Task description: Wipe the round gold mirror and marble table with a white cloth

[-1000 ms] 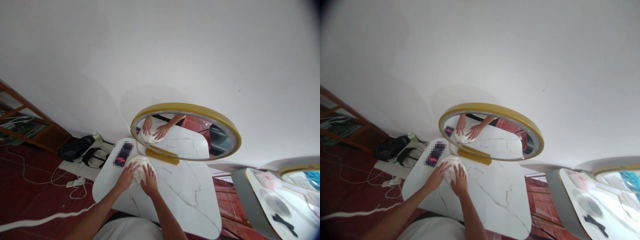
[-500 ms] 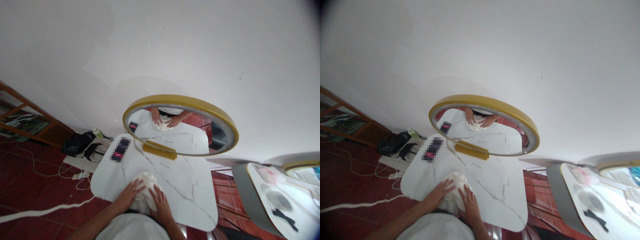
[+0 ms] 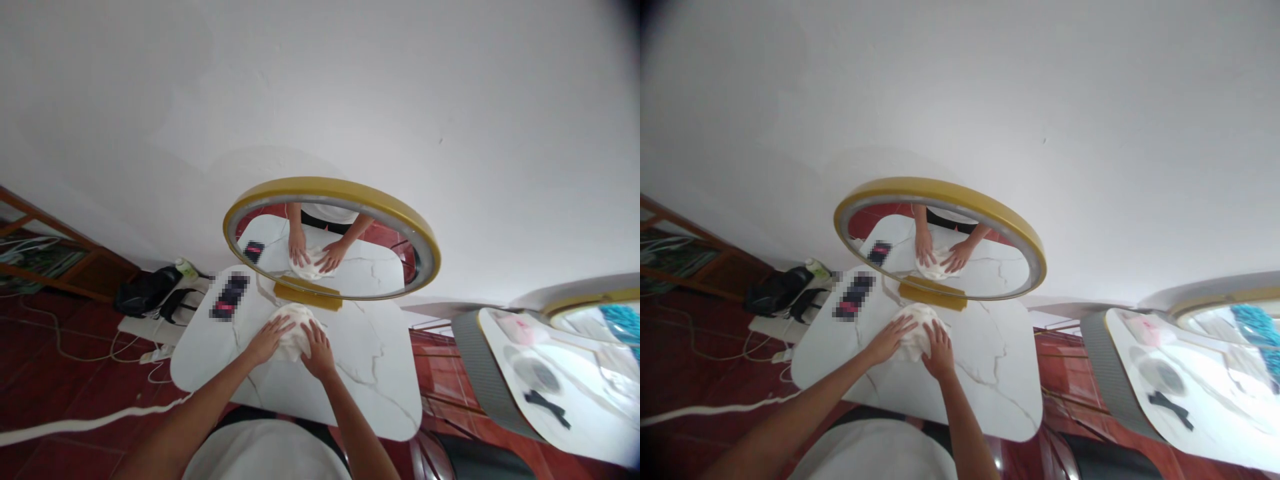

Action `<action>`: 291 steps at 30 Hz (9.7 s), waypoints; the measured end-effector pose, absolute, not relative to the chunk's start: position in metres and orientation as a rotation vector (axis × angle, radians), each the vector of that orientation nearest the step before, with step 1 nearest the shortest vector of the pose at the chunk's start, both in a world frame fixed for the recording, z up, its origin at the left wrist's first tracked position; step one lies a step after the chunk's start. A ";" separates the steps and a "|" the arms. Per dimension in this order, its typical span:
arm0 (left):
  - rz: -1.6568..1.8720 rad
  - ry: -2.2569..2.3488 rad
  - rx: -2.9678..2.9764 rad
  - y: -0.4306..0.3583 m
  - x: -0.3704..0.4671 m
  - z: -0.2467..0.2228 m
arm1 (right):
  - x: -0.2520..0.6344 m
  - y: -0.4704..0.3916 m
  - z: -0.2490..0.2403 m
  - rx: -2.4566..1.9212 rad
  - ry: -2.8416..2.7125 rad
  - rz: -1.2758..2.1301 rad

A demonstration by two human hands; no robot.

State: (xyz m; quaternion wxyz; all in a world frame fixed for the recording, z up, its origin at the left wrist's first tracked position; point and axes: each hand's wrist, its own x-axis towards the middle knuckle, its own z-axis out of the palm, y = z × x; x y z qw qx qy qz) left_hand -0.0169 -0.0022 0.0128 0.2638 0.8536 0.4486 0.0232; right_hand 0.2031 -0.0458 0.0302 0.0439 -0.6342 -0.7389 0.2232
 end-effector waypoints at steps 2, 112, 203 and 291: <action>0.076 1.250 2.290 -0.002 -0.011 0.013 | 0.204 -0.042 0.031 -1.946 -2.246 0.675; 0.147 1.366 2.228 0.004 -0.059 0.009 | 0.158 -0.023 0.033 -1.989 -2.309 0.743; 0.136 1.562 2.202 -0.059 -0.006 0.006 | 0.201 -0.079 0.032 -1.921 -2.217 0.761; 0.074 1.086 2.388 0.079 0.302 0.008 | 0.508 0.012 0.022 -2.064 -2.021 0.482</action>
